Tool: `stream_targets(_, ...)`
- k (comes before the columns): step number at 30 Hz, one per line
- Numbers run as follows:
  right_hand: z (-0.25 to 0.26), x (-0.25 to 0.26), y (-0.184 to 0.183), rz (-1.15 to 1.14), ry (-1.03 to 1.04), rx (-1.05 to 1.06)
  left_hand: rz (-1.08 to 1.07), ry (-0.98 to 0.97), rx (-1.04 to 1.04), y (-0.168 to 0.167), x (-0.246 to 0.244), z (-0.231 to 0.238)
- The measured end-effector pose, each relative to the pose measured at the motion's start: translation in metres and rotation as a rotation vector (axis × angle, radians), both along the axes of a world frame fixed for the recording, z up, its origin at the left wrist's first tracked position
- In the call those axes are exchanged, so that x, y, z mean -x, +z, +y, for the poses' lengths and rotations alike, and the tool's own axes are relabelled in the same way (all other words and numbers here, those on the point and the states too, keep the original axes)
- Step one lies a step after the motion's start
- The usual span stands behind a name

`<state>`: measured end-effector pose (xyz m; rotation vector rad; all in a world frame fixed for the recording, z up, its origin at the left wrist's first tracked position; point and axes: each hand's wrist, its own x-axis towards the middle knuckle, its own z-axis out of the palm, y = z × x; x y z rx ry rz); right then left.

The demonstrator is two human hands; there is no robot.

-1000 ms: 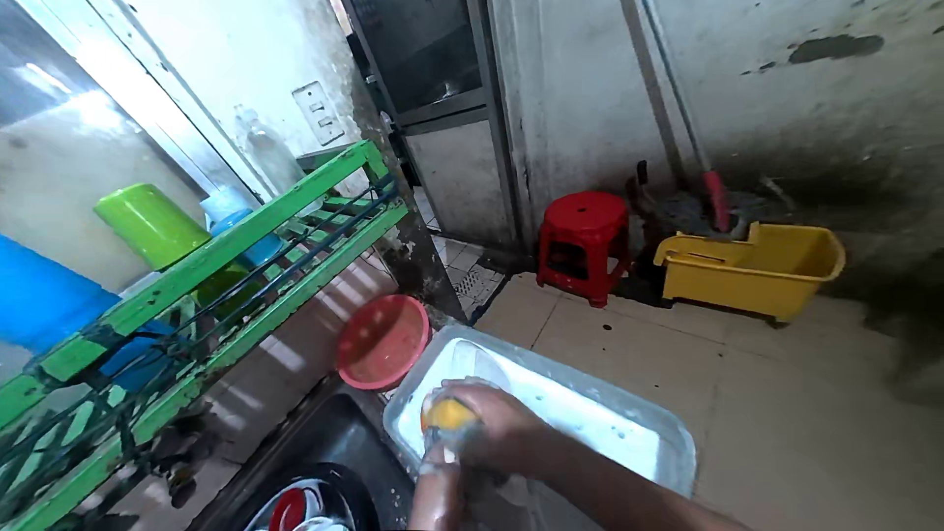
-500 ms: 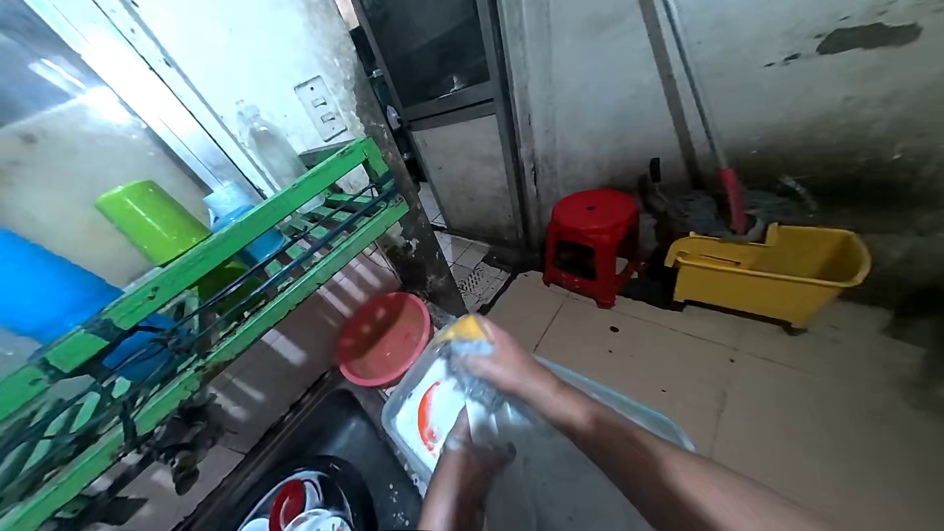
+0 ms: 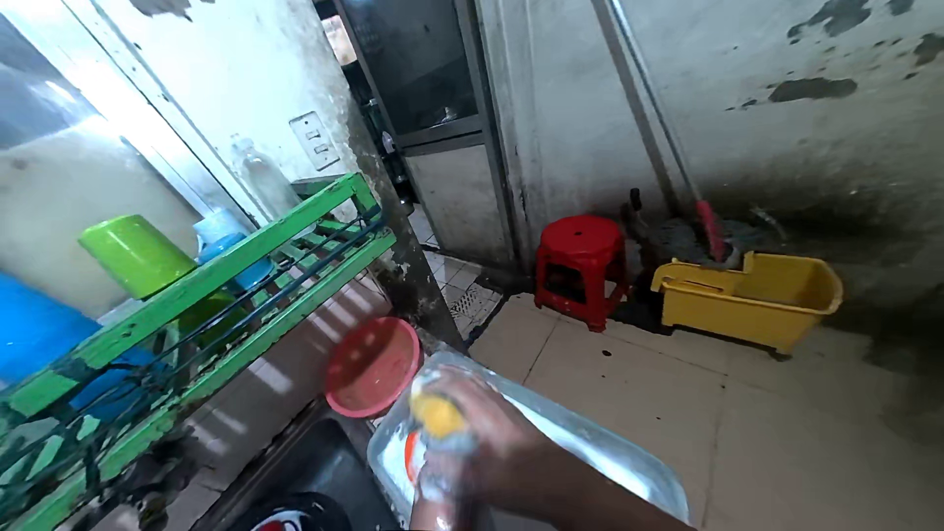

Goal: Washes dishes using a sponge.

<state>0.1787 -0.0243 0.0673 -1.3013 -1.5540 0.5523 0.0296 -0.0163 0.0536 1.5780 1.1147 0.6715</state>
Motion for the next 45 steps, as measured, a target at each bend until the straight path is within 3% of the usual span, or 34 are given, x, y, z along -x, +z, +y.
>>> stream_targets(2,0.002,-0.002,-0.002,0.125,0.034,0.053,0.001,-0.008,-0.001,-0.003,0.004,-0.003)
stream_targets(5,0.027,-0.033,-0.011,0.693,-0.120,0.377,-0.020,-0.039,-0.048,-0.009,0.014,-0.021)
stream_targets(7,0.032,-0.039,-0.014,0.850,-0.187,0.393,-0.129,-0.051,0.003,-0.010,0.022,-0.026)
stream_targets(10,0.019,-0.012,0.012,0.546,-0.099,0.373,-0.351,-0.066,0.261,0.010,0.045,-0.019)
stream_targets(12,0.007,0.019,0.034,0.205,0.088,0.254,-0.337,-0.161,0.254,0.026,0.060,-0.011)
stream_targets(14,0.005,0.042,0.045,-0.001,0.196,0.086,-0.277,-0.025,0.139,0.029,0.059,-0.017)
stream_targets(16,0.011,0.047,0.040,0.055,0.177,0.041,-0.303,0.127,0.063,0.022,0.055,-0.022)
stream_targets(20,0.037,0.016,-0.011,0.123,-0.233,0.120,-0.614,0.350,0.213,0.029,0.069,-0.023)
stream_targets(22,0.037,0.015,-0.033,0.096,-0.331,0.174,-0.694,0.456,0.255,0.033,0.074,-0.018)
stream_targets(27,0.000,0.087,-0.042,-0.004,-0.184,-0.206,-0.517,0.494,0.234,0.014,0.069,-0.017)
stream_targets(29,0.011,0.064,-0.051,0.050,-0.212,-0.088,-0.469,0.506,0.230,0.016,0.076,-0.023)
stream_targets(31,0.024,0.033,-0.055,0.063,-0.371,0.103,-0.458,0.516,0.213,0.023,0.083,-0.028)
stream_targets(33,0.025,0.030,-0.050,0.074,-0.433,0.183,-0.439,0.484,0.204,0.025,0.089,-0.027)
stream_targets(37,-0.003,0.092,-0.012,0.013,-0.059,-0.082,-0.357,0.316,0.232,0.019,0.096,-0.024)
stream_targets(39,-0.005,0.096,0.015,-0.027,0.043,0.056,-0.327,0.280,0.226,0.022,0.105,-0.025)
stream_targets(41,0.008,0.077,0.027,-0.009,-0.026,0.354,-0.315,0.299,0.215,0.028,0.113,-0.029)
stream_targets(43,0.025,0.054,0.014,0.173,-0.142,0.530,-0.336,0.299,0.207,0.035,0.123,-0.033)
stream_targets(45,0.032,0.040,-0.015,0.483,-0.233,0.520,-0.423,0.279,0.187,0.039,0.133,-0.032)
